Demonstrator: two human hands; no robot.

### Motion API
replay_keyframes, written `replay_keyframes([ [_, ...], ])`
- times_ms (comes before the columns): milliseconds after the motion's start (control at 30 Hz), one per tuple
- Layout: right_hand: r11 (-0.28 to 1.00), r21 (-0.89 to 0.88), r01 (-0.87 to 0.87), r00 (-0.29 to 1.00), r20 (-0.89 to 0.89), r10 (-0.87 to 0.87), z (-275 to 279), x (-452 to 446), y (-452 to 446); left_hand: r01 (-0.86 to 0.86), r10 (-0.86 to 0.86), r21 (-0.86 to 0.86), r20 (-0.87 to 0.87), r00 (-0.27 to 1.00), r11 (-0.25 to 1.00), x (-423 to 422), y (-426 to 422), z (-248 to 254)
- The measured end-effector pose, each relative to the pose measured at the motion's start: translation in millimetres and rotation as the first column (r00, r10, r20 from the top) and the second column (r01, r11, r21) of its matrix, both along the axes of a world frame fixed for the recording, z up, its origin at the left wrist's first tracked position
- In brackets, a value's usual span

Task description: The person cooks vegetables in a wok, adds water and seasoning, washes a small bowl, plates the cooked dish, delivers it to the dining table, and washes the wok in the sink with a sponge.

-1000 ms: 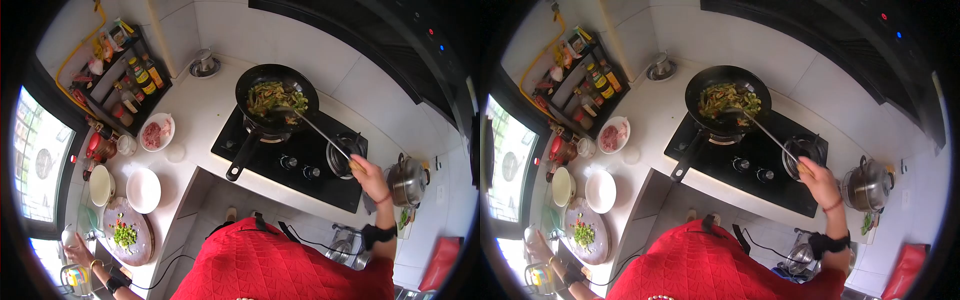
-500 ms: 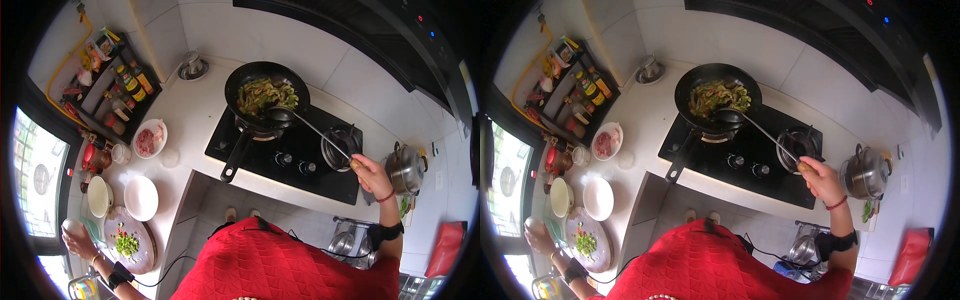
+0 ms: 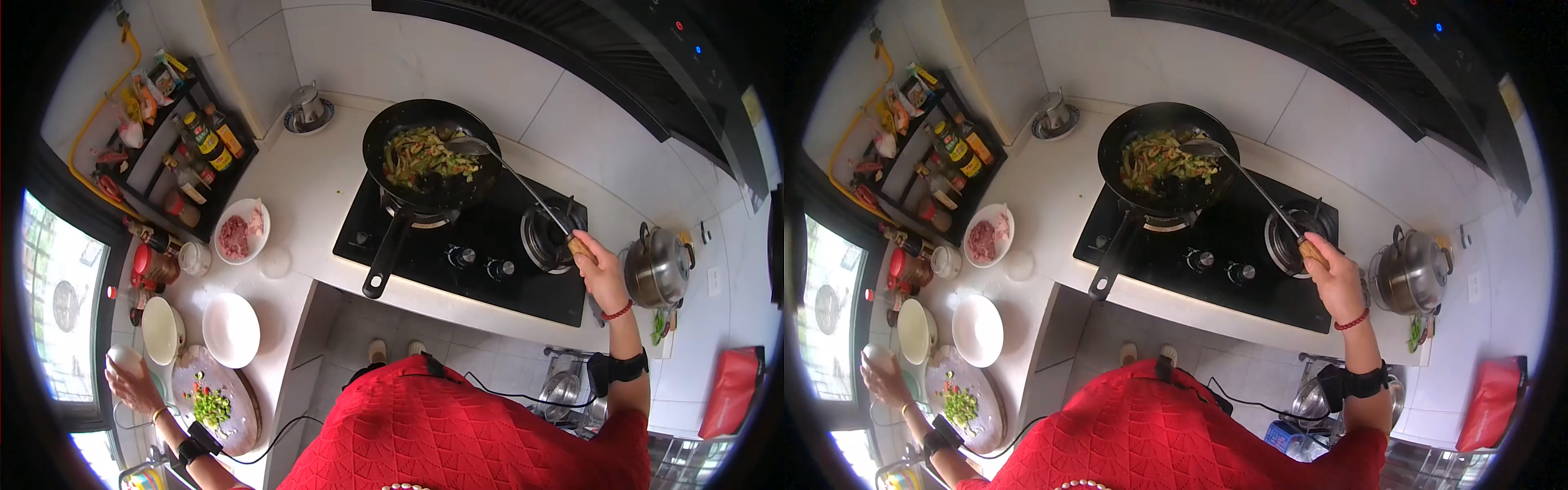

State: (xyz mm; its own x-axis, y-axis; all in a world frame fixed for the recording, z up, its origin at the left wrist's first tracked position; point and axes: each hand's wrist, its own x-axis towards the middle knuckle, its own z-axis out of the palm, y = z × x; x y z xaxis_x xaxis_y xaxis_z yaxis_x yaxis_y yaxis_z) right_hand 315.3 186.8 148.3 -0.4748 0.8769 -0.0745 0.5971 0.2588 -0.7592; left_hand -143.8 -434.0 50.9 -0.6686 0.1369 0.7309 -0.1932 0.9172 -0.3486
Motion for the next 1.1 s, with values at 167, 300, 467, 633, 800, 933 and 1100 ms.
replay_keyframes([
  [167, 0.997, 0.052, -0.059, 0.998, 0.041, 0.057, 9, 2, -10, 0.037, -0.037, 0.025, 0.015, 0.999, 0.999, -7, 10, -4],
  [300, 0.997, 0.01, -0.078, 0.994, 0.084, 0.076, 7, 2, -13, 0.077, -0.077, 0.041, 0.001, 0.997, 0.996, -10, 22, -4],
  [467, 0.998, -0.058, -0.01, 0.988, 0.156, 0.018, 0, -13, -12, 0.08, -0.081, 0.067, 0.023, 0.996, 0.995, -11, 33, -3],
  [633, 0.987, 0.153, -0.043, 0.992, 0.125, 0.024, -39, -15, 8, 0.156, -0.156, 0.053, -0.016, 0.988, 0.986, -16, 32, -4],
  [800, 0.987, 0.154, -0.033, 0.995, 0.096, 0.019, -42, -14, 9, 0.151, -0.151, 0.011, -0.021, 0.988, 0.988, -11, 34, 3],
  [933, 0.986, 0.164, -0.044, 0.997, 0.072, 0.032, -37, -11, 3, 0.179, -0.178, 0.001, -0.014, 0.984, 0.984, -8, 35, 6],
  [1100, 0.993, 0.117, -0.008, 1.0, 0.028, 0.005, -25, -4, -12, 0.337, -0.413, 0.575, 0.001, 0.911, 0.745, 1, 68, 12],
])
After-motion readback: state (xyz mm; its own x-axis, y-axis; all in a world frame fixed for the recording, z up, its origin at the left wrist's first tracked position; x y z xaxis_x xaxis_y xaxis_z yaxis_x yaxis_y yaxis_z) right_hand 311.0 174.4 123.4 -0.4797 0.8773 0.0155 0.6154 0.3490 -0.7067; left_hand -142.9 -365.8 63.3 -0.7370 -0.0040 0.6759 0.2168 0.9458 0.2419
